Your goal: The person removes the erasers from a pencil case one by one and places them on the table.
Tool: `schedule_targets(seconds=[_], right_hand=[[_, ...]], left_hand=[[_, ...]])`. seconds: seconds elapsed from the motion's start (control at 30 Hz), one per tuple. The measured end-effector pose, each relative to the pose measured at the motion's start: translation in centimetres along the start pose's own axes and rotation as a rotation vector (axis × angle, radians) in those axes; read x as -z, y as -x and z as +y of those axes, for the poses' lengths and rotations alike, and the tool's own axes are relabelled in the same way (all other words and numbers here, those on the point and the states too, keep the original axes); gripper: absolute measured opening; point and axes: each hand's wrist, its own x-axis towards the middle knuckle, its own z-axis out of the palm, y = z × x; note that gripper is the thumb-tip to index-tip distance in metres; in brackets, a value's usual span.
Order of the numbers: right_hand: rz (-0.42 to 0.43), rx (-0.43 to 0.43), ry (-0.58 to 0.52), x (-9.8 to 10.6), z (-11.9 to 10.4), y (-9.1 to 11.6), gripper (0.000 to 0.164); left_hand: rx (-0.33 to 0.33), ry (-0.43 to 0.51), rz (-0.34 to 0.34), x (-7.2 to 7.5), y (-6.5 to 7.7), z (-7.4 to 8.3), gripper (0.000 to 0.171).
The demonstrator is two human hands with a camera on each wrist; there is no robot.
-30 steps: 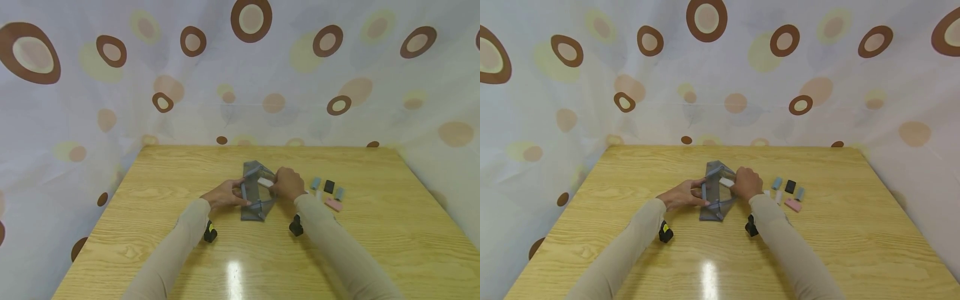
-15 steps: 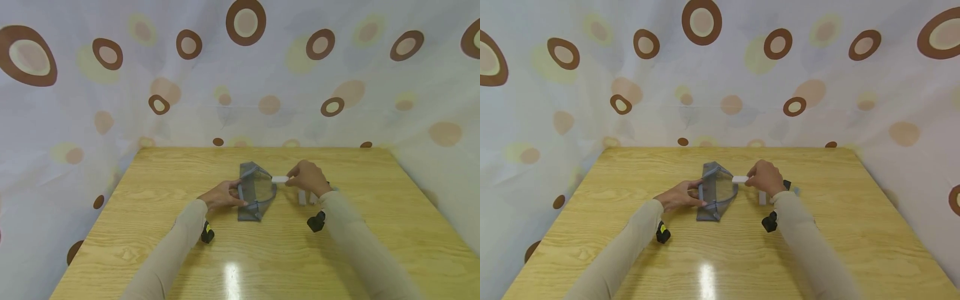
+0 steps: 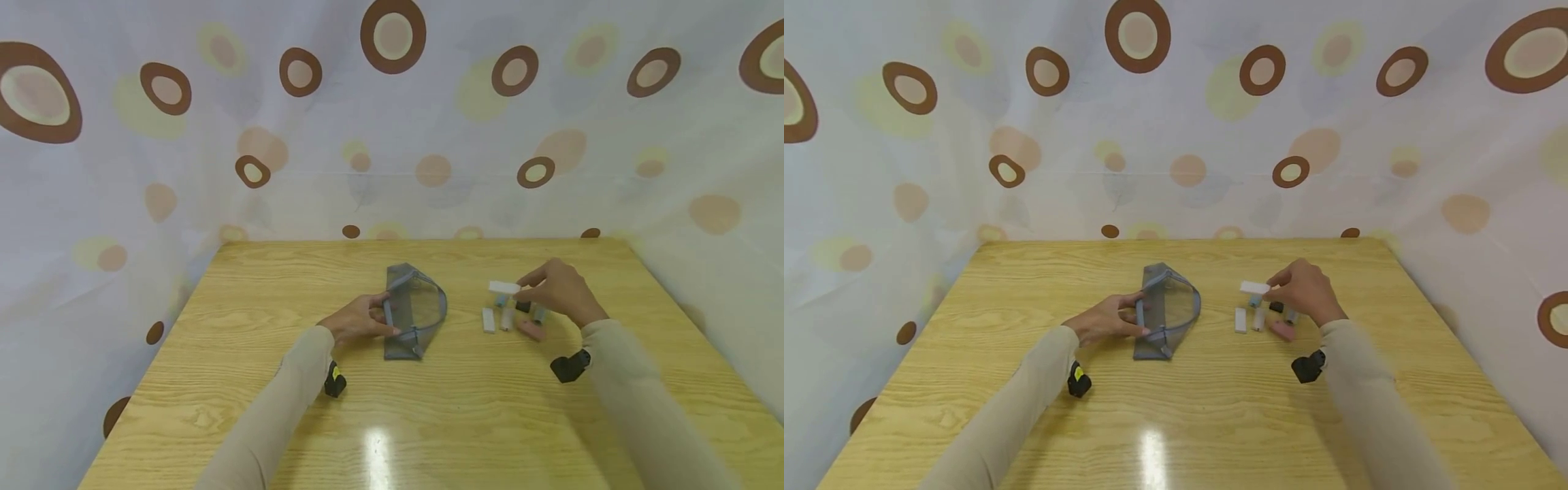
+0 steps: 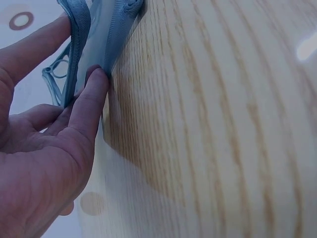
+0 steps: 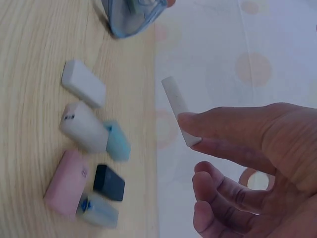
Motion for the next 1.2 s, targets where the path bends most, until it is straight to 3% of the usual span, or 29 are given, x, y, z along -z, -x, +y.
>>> schedule_targets(seconds=[0.63,0.97,1.2], right_hand=[[-0.048,-0.122,-0.071,1.6,6.8,4.3,0.05],[-0.055,-0.156,-0.106,0.9,9.3,6.1,0.047],[-0.069,-0.22,-0.116,0.4,10.3,6.5,0.053]], left_hand=[[-0.001,0.007,0.002,0.0,-0.2,-0.3,0.096],[0.004,0.025,0.001,0.1,-0.2,-0.1,0.097],[0.004,0.037,-0.004,0.1,-0.1,-0.1,0.098]])
